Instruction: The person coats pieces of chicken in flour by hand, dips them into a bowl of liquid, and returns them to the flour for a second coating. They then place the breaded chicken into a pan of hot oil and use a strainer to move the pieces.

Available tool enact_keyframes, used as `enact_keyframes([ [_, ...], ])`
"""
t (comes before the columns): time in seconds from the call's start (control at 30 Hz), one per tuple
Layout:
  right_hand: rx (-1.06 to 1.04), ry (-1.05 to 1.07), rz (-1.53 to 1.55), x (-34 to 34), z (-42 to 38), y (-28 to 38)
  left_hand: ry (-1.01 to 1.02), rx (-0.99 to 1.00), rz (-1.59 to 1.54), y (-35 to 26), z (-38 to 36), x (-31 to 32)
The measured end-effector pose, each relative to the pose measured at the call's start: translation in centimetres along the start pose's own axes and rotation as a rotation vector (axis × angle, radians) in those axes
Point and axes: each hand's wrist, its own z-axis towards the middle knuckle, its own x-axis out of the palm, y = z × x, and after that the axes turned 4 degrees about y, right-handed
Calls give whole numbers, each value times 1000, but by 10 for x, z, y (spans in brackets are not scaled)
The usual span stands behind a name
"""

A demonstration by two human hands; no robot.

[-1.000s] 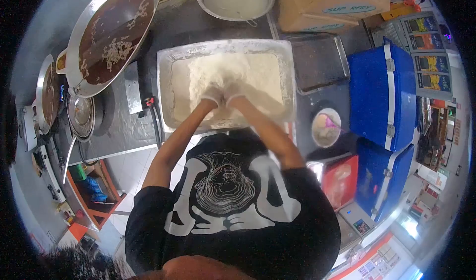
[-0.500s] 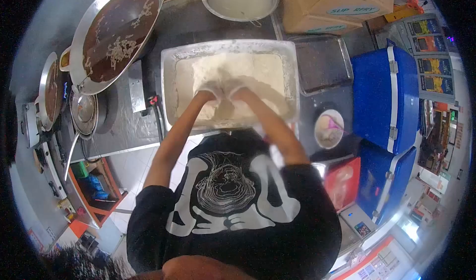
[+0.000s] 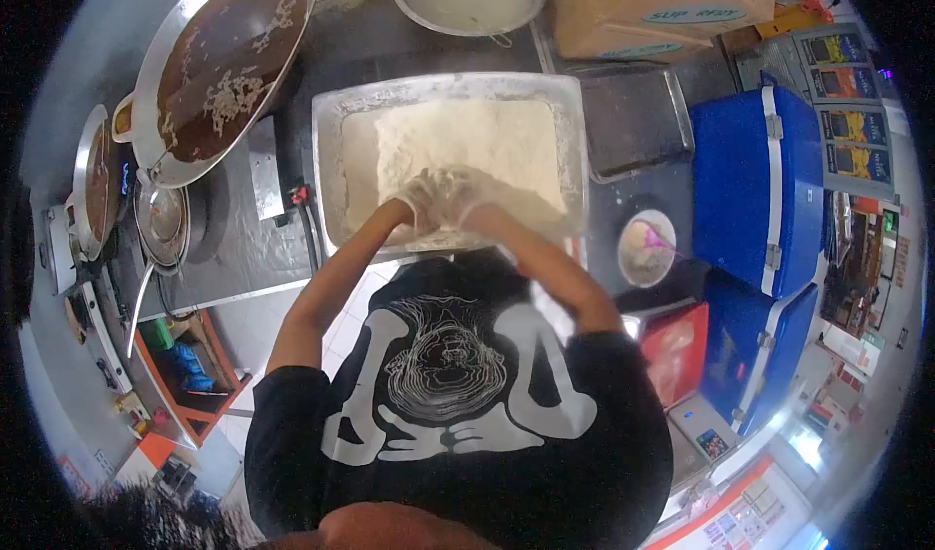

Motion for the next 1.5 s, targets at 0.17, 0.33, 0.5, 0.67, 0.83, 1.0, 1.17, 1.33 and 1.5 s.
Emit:
enact_keyframes([
  [0.17,178,187,533,-98,12,-8,-13,56,350,0,-3,21],
  [0.33,16,191,666,-48,8,-34,452,320,639,-11,-15,1],
  [0.5,-179,66,922,-18,-15,-107,491,-29,-58,66,12,4],
  [0.67,140,-33,1077,110,1,-132,495,-175,-229,80,16,36],
  [0.83,233,-1,779,77,35,-76,486,-202,-75,-17,10,-25],
  [1.0,-88,27,236,-6,14,-36,-64,473,517,-18,-32,-7],
  [1.17,276,322,268,-60,16,-22,249,-16,136,4,7,13],
  [1.33,-159,162,-40,-4,7,-41,136,103,-19,4,-12,12],
  [1.5,122,-22,169,-59,48,-76,120,-51,238,52,38,-7],
])
